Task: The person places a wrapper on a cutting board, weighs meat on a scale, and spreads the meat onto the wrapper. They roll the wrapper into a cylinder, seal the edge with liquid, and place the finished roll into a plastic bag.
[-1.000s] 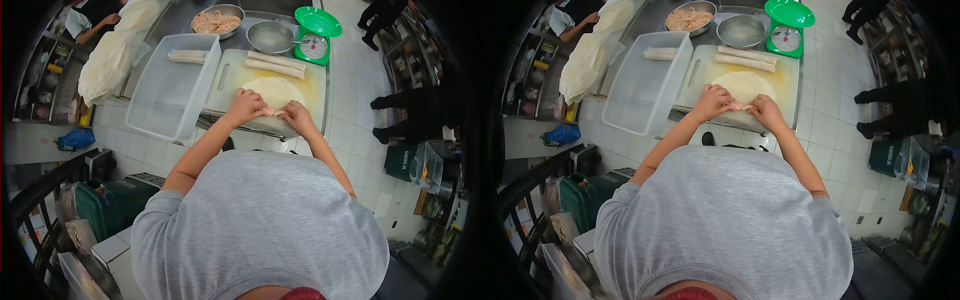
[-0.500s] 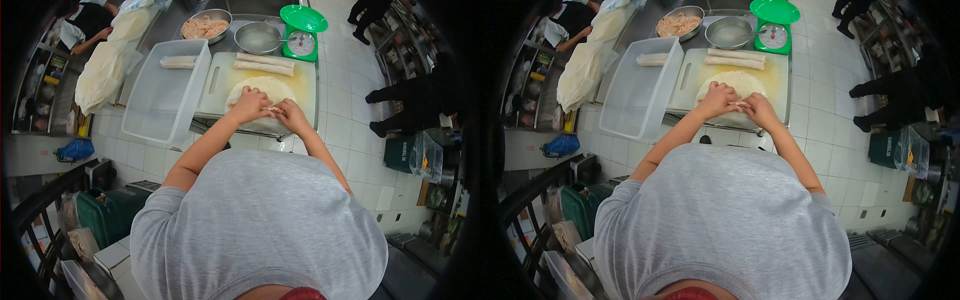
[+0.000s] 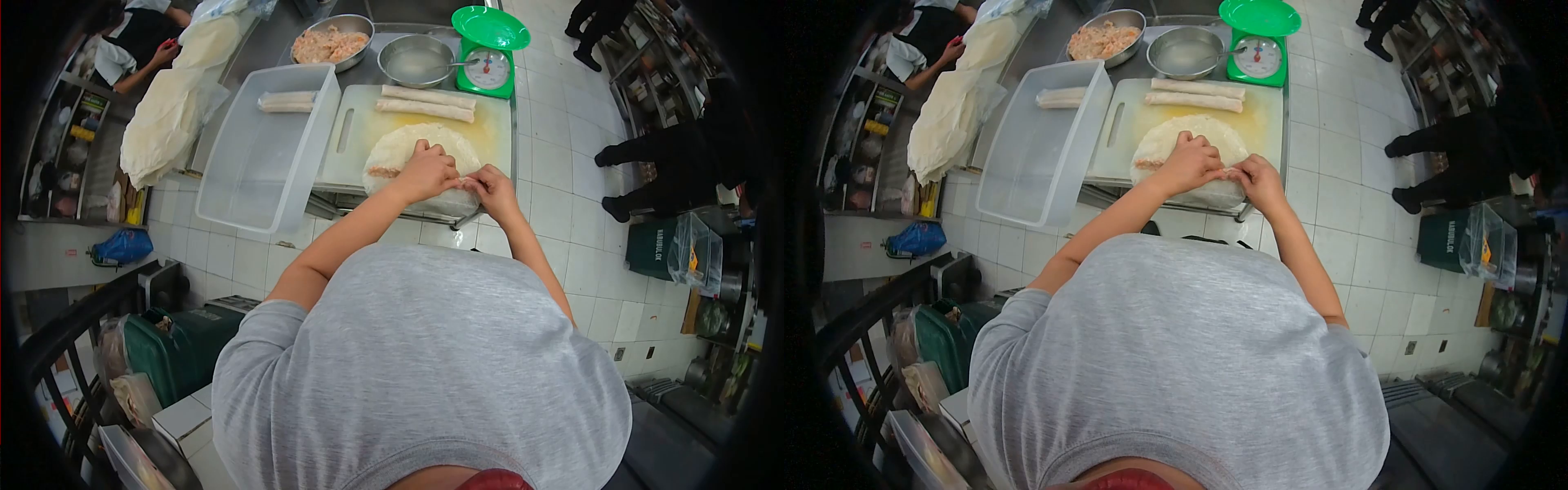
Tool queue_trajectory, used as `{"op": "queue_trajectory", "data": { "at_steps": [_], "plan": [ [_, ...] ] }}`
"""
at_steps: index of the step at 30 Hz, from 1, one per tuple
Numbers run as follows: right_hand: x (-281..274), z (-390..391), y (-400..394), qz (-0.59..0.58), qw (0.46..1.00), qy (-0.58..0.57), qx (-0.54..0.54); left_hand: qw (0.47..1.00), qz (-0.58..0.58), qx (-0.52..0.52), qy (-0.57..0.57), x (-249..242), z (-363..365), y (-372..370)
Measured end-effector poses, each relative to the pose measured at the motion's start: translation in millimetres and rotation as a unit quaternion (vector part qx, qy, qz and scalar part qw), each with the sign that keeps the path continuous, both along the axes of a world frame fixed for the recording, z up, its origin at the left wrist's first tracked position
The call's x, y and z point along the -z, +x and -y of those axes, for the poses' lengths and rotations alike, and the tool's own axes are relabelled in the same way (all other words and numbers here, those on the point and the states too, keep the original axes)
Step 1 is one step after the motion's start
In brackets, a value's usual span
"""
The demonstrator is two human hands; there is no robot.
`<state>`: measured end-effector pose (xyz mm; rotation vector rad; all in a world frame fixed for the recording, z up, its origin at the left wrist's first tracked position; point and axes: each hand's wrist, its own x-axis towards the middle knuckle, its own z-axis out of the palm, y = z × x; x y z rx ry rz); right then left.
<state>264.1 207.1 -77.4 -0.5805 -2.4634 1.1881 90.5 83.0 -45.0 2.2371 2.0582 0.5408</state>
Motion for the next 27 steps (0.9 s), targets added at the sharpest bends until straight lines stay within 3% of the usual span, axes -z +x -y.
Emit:
{"op": "queue_trajectory", "data": {
  "at_steps": [2, 5, 10, 15, 17, 19, 22, 27],
  "plan": [
    [-8, 1, 1, -0.004, 1.0, 0.017, -0.007, 0.998, -0.003, -0.007, -0.063, -7, 1, 3],
    [-20, 7, 5, -0.033, 0.998, 0.06, -0.002, 0.996, 0.004, -0.042, 0.074, -9, 21, 1],
    [-15, 18, -5, -0.047, 0.983, 0.173, -0.027, 0.98, -0.022, -0.124, 0.155, 3, 100, -12],
    [16, 4, -13, 0.001, 0.997, 0.063, -0.046, 0.954, -0.128, -0.193, 0.19, 72, 155, -26],
    [3, 8, -10, -0.005, 0.998, 0.038, -0.045, 0.942, -0.181, -0.199, 0.203, 83, 151, -28],
    [-20, 15, -1, -0.022, 0.999, 0.028, -0.029, 0.947, -0.157, -0.177, 0.217, 81, 142, -25],
    [-40, 25, 15, -0.043, 0.977, 0.204, -0.032, 0.957, -0.126, -0.132, 0.226, 65, 130, -18],
    [-26, 46, 31, 0.002, 0.933, 0.34, -0.115, 0.98, -0.067, -0.072, 0.176, 41, 129, -16]
  ]
}}
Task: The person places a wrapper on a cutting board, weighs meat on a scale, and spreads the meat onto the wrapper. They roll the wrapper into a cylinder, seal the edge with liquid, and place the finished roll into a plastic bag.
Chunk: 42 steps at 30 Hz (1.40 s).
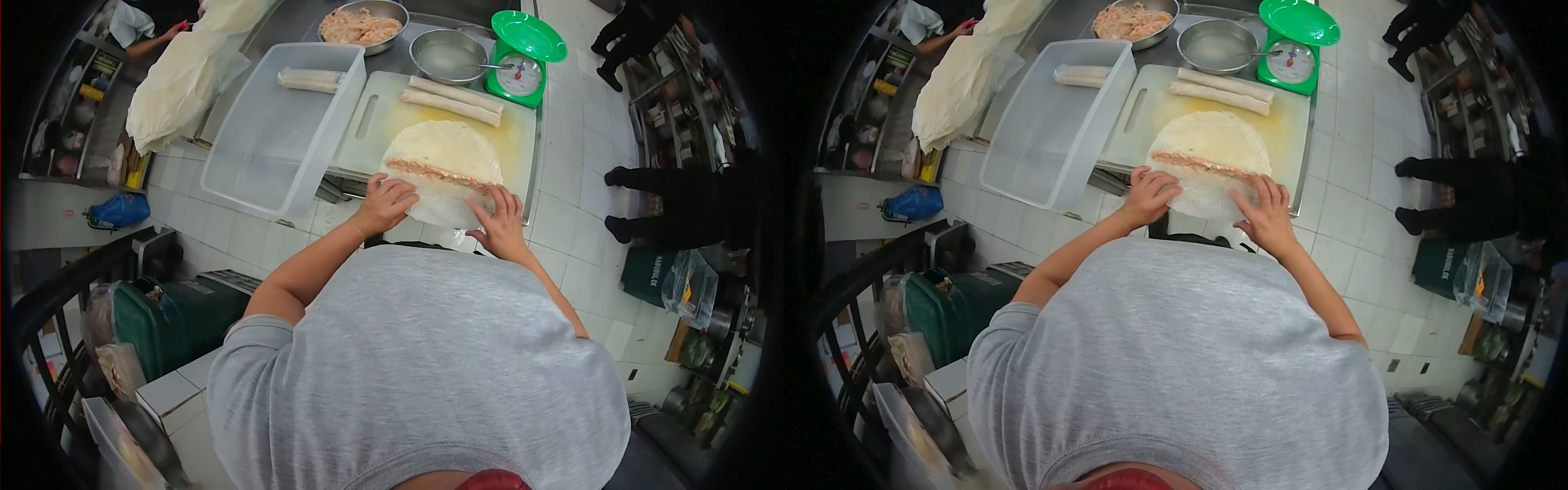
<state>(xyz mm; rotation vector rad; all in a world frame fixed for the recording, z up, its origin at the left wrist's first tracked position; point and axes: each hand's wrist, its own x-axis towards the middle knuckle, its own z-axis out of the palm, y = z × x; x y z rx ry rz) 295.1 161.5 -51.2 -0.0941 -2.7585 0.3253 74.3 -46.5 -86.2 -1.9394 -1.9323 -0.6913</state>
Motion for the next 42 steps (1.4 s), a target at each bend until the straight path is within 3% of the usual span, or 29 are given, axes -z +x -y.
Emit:
{"op": "queue_trajectory", "data": {
  "at_steps": [5, 9, 12, 13, 16, 19, 22, 25, 26, 29, 32, 42],
  "plan": [
    [20, 2, -1, -0.099, 0.995, 0.025, -0.005, 0.999, 0.038, 0.029, -0.015, -13, 2, 5],
    [14, -2, -3, -0.179, 0.972, -0.084, 0.128, 0.994, 0.103, -0.019, 0.016, -31, -16, -8],
    [-4, 9, -17, -0.247, 0.96, -0.092, 0.095, 0.99, 0.113, -0.077, 0.028, -47, -54, -23],
    [-7, 10, -26, -0.223, 0.972, -0.078, 0.018, 0.99, 0.11, -0.088, 0.026, -49, -68, -30],
    [-15, 24, -65, -0.136, 0.99, -0.013, -0.032, 0.988, 0.117, -0.102, 0.004, -47, -104, -54],
    [3, 16, -89, -0.12, 0.992, 0.02, 0.032, 0.985, 0.118, -0.119, -0.04, -27, -130, -74],
    [11, 8, -101, -0.072, 0.992, -0.068, 0.075, 0.975, 0.138, -0.135, -0.111, -18, -142, -81],
    [9, 1, -106, 0.013, 0.994, -0.067, 0.081, 0.96, 0.13, -0.155, -0.194, -21, -146, -81],
    [11, 0, -107, 0.006, 0.995, -0.059, 0.081, 0.954, 0.12, -0.163, -0.22, -26, -146, -80],
    [18, 0, -109, -0.012, 0.996, -0.039, 0.08, 0.98, 0.069, -0.169, -0.083, -44, -141, -71],
    [19, 1, -109, -0.02, 0.995, -0.034, 0.087, 0.962, 0.148, 0.021, -0.227, -64, -119, -62],
    [12, 5, -93, 0.001, 0.996, -0.061, 0.063, 0.941, 0.142, -0.036, -0.304, -43, -92, -29]
  ]
}}
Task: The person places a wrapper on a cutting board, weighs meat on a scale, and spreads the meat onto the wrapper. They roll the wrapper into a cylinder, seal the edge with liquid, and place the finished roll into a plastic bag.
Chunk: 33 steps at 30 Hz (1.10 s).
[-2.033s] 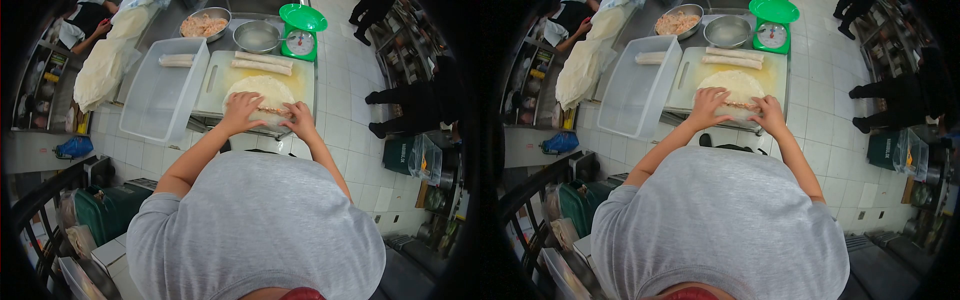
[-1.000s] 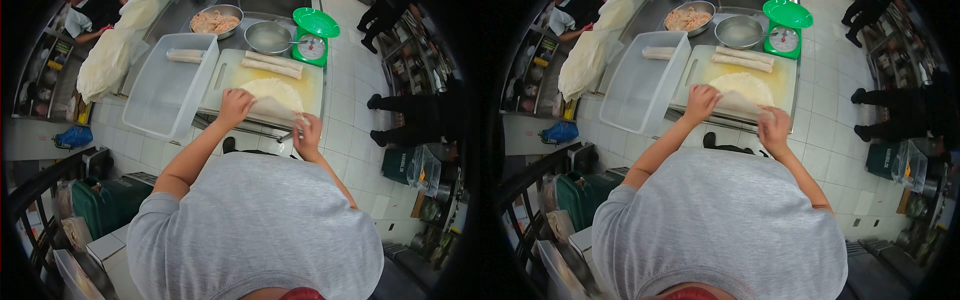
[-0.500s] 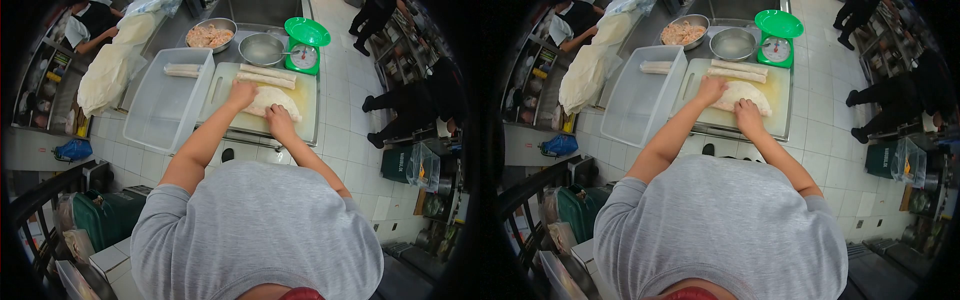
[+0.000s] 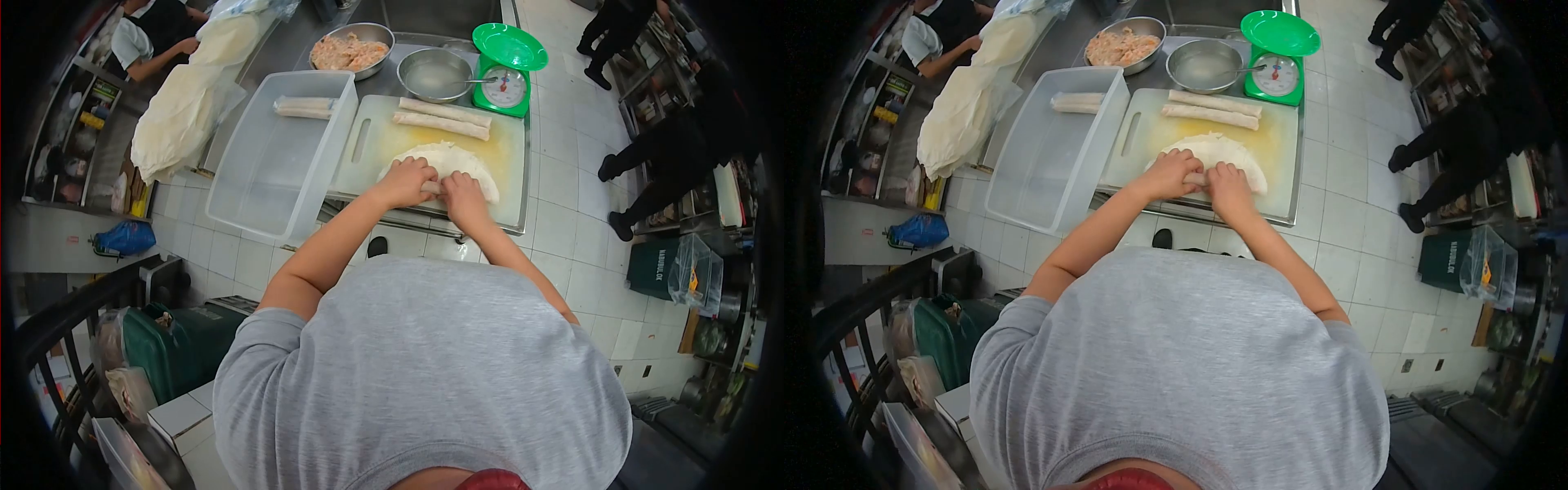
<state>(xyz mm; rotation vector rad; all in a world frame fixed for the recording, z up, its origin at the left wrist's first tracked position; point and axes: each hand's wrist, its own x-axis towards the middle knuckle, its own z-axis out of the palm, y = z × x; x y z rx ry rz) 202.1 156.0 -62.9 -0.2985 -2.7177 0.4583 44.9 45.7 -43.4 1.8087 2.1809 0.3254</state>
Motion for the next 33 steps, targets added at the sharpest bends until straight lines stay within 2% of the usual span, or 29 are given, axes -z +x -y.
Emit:
{"op": "queue_trajectory", "data": {
  "at_steps": [2, 4, 6, 8, 11, 14, 17, 23, 26, 30, 33],
  "plan": [
    [-6, -11, 6, 0.016, 1.0, -0.015, 0.019, 0.999, -0.025, -0.022, 0.034, -1, 8, 0],
    [-4, -25, 19, 0.031, 0.997, -0.012, 0.064, 0.998, 0.005, -0.043, 0.053, 9, 12, -7],
    [7, -29, 26, 0.022, 0.998, -0.025, 0.048, 0.997, 0.03, -0.051, 0.054, 22, 19, -6],
    [12, -30, 26, 0.018, 0.999, -0.026, 0.033, 0.997, 0.038, -0.046, 0.053, 15, 18, -6],
    [-2, -32, 27, 0.075, 0.996, -0.05, 0.03, 0.999, 0.028, -0.031, -0.001, -3, 17, -3],
    [-20, -18, 11, 0.025, 1.0, -0.019, 0.003, 0.998, 0.013, 0.011, 0.057, -5, 4, 10],
    [1, -12, -1, 0.051, 0.998, -0.038, -0.021, 0.999, 0.02, 0.009, 0.034, 5, -5, 20],
    [0, -16, 13, 0.061, 0.997, -0.043, -0.004, 0.998, 0.042, -0.004, 0.041, 6, 4, 17],
    [-5, -32, 41, 0.059, 0.996, -0.016, 0.06, 0.994, 0.024, -0.061, 0.084, 10, 33, -1],
    [11, -37, 49, 0.034, 0.998, -0.034, 0.046, 0.991, 0.045, -0.056, 0.11, 21, 47, -6],
    [3, -38, 50, 0.085, 0.994, -0.047, 0.051, 0.994, 0.04, -0.045, 0.09, 18, 42, -10]
  ]
}}
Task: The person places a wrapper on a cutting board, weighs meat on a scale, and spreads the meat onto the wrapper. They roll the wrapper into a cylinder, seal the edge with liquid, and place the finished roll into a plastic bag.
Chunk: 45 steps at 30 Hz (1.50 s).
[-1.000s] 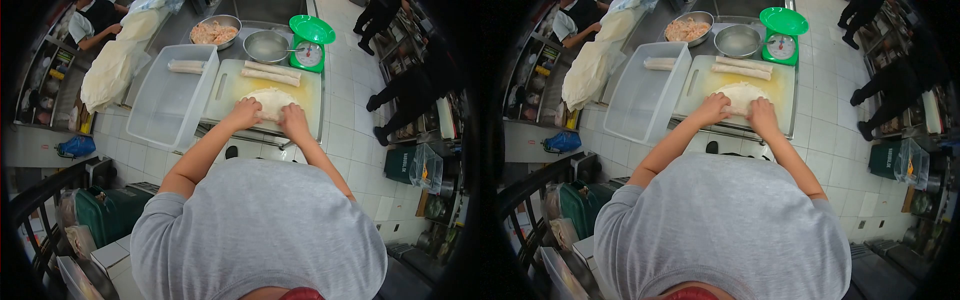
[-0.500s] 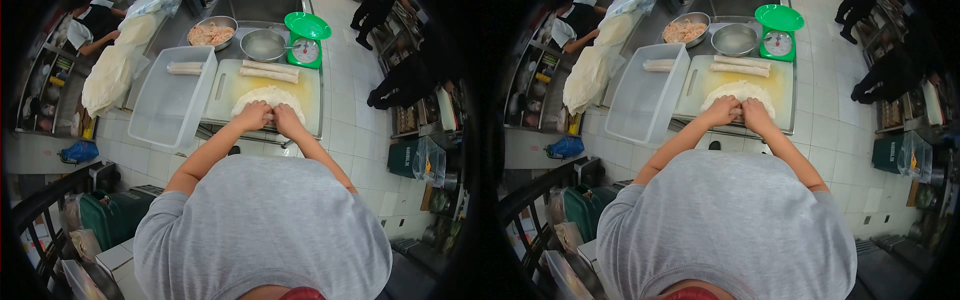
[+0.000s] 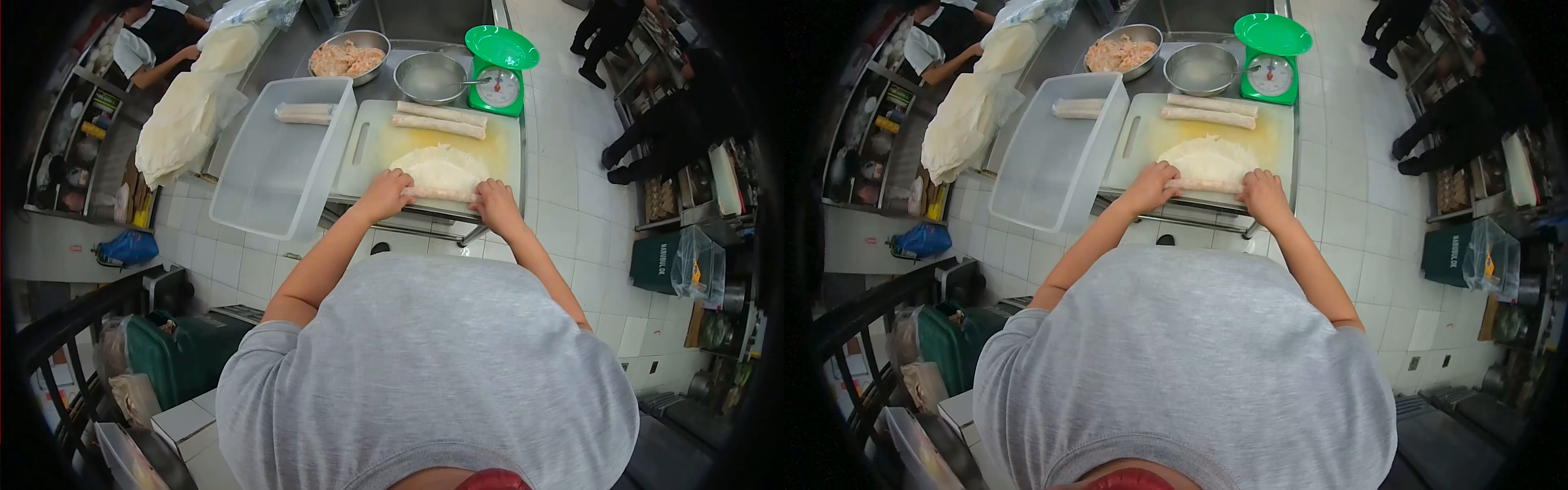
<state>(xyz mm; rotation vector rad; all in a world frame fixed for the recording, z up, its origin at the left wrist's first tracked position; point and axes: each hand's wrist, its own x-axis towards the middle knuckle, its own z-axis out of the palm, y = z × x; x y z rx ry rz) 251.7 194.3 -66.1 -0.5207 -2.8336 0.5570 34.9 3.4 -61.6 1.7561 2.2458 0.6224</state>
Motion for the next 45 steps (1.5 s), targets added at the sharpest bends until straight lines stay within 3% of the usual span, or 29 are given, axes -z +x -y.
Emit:
{"op": "queue_trajectory", "data": {
  "at_steps": [3, 6, 10, 14, 23, 26, 29, 32, 35, 41, 45],
  "plan": [
    [-20, 12, -7, -0.009, 0.998, 0.064, -0.016, 1.0, -0.02, 0.02, -0.008, -14, -5, 5],
    [-15, 28, -33, -0.024, 0.997, 0.02, -0.073, 0.998, -0.033, 0.045, 0.003, -21, -24, 28],
    [-6, 37, -49, 0.046, 0.997, 0.009, -0.054, 0.998, 0.005, 0.062, -0.002, -6, -37, 31],
    [-3, 34, -45, 0.03, 0.998, 0.001, -0.047, 0.998, -0.001, 0.065, 0.011, -5, -30, 30],
    [-5, 9, -7, -0.102, 0.992, -0.066, -0.04, 0.996, 0.022, -0.026, 0.081, -3, 30, -5],
    [-6, 4, -5, -0.098, 0.989, -0.109, -0.031, 0.995, 0.041, -0.029, 0.083, -7, 32, -9],
    [-15, 10, -9, -0.053, 0.998, -0.017, 0.004, 0.997, -0.017, -0.038, 0.072, -9, 29, -13],
    [-29, 35, -24, -0.191, 0.981, 0.028, -0.015, 0.997, -0.01, -0.041, 0.07, -1, 24, -21],
    [-17, 46, -37, -0.15, 0.986, 0.027, -0.071, 0.999, -0.014, -0.041, 0.023, -4, 20, -26],
    [6, 21, -58, -0.142, 0.988, 0.02, -0.055, 0.979, -0.123, -0.005, 0.16, -30, -6, 2],
    [-4, 20, -67, -0.204, 0.977, 0.061, -0.025, 0.982, -0.156, 0.026, 0.1, -19, -20, -3]
  ]
}}
